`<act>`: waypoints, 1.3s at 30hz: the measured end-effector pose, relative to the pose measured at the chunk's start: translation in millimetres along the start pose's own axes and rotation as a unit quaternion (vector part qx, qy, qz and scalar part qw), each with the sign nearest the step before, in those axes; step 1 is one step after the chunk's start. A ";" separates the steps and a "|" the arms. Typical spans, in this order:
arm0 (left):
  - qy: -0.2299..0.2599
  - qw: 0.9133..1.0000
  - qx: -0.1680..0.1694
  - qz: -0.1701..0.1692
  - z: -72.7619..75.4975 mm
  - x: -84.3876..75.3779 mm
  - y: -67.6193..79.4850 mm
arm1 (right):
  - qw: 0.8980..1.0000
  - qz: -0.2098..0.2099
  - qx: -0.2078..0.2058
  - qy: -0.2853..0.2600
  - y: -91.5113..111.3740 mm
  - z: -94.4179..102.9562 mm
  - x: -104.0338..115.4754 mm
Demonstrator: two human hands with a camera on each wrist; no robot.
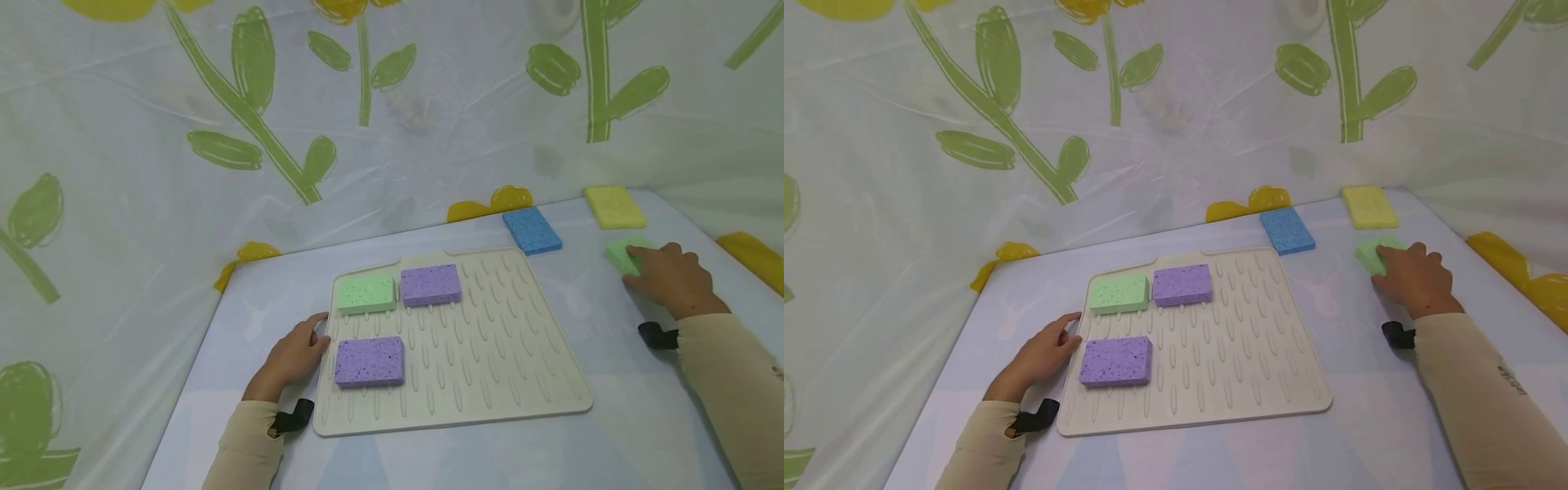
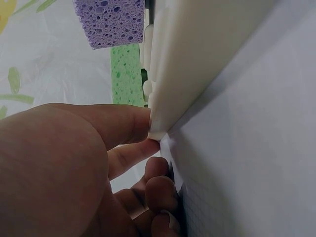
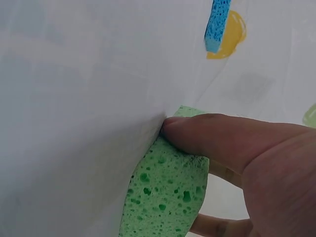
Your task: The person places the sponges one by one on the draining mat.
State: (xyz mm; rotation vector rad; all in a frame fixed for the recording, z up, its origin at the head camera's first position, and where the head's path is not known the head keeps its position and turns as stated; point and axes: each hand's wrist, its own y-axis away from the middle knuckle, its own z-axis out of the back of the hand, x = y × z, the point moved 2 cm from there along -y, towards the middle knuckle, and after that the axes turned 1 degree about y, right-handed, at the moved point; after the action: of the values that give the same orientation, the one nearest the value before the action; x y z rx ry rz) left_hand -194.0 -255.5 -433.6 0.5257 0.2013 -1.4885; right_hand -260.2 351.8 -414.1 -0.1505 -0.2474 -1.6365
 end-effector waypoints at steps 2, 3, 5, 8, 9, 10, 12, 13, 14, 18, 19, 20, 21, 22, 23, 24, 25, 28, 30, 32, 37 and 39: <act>-0.001 1.000 -0.002 -0.001 0.6 0.3 0.1 | 1.000 0.001 0.001 0.001 -0.4 0.4 0.4; -0.001 1.000 -0.002 -0.001 0.7 0.6 0.1 | 1.000 0.002 0.002 0.002 -0.4 0.9 0.8; 0.000 1.000 -0.002 -0.001 0.5 1.1 -0.2 | 1.000 0.005 0.006 0.004 -0.3 2.0 1.6; 0.003 1.000 0.001 0.000 -0.8 2.1 -0.3 | 1.000 0.011 0.012 0.005 0.9 3.3 2.8; 0.004 1.000 0.002 0.001 -1.2 2.4 -0.2 | 1.000 0.014 0.013 0.005 1.1 3.3 3.2; 0.004 1.000 0.001 0.002 -1.4 2.4 0.0 | 1.000 0.015 0.014 0.004 0.9 3.1 3.5; 0.003 1.000 0.001 0.002 -1.4 2.5 0.2 | 1.000 0.016 0.012 0.003 0.3 2.4 4.5; 0.003 1.000 0.000 0.001 -1.1 2.3 0.2 | 1.000 0.016 0.011 0.002 -0.1 1.8 5.2; 0.003 1.000 -0.001 0.001 -0.8 1.9 0.0 | 1.000 0.017 0.009 0.001 -0.6 1.2 5.8; 0.003 1.000 -0.001 -0.001 -0.8 1.5 -1.3 | 1.000 0.021 0.010 -0.007 -1.8 -1.2 9.2; 0.003 1.000 -0.001 -0.001 -1.1 1.8 -1.6 | 1.000 0.023 0.011 -0.011 -1.8 -1.6 10.6; 0.003 1.000 0.000 0.000 -1.5 2.3 -1.9 | 0.999 0.027 0.012 -0.012 -2.0 -1.7 12.2; 0.002 1.000 0.001 0.000 -2.0 2.9 -2.1 | 0.999 0.030 0.014 -0.014 -1.9 -1.6 13.9; 0.002 1.000 0.001 0.001 -2.4 3.4 -2.4 | 0.999 0.035 0.014 -0.014 -1.8 -1.2 16.0; 0.001 1.000 0.001 0.002 -2.7 4.0 -2.7 | 0.999 0.039 0.014 -0.013 -1.6 -0.7 18.4; 0.001 1.000 0.001 0.003 -2.9 4.2 -2.6 | 0.999 0.042 0.013 -0.012 -1.2 0.1 21.3; 0.002 1.000 0.001 0.003 -2.8 4.0 -2.3 | 0.999 0.047 0.011 -0.011 -0.8 0.9 24.0; 0.003 1.000 0.000 0.004 -2.4 3.3 -1.9 | 0.998 0.059 -0.002 -0.008 1.5 2.7 33.0; 0.004 1.000 0.000 0.002 -2.0 2.5 -1.3 | 0.998 0.066 -0.014 -0.012 3.5 3.0 39.0; 0.003 1.000 0.001 0.001 -2.1 2.3 -1.1 | 0.997 0.075 -0.025 -0.019 5.5 2.4 44.5; 0.001 1.000 0.001 0.002 -2.2 1.5 -0.3 | 0.993 0.099 -0.054 -0.034 9.4 2.0 58.9; 0.001 1.000 -0.001 0.002 -2.0 1.0 -0.3 | 0.992 0.105 -0.060 -0.040 11.2 2.4 65.2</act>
State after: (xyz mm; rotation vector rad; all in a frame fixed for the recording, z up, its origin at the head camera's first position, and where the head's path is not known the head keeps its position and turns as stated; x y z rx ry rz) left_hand -193.8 -255.5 -435.8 0.5245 0.2032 -1.4847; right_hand -254.5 288.7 -394.9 -0.3248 -0.1873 -1.4377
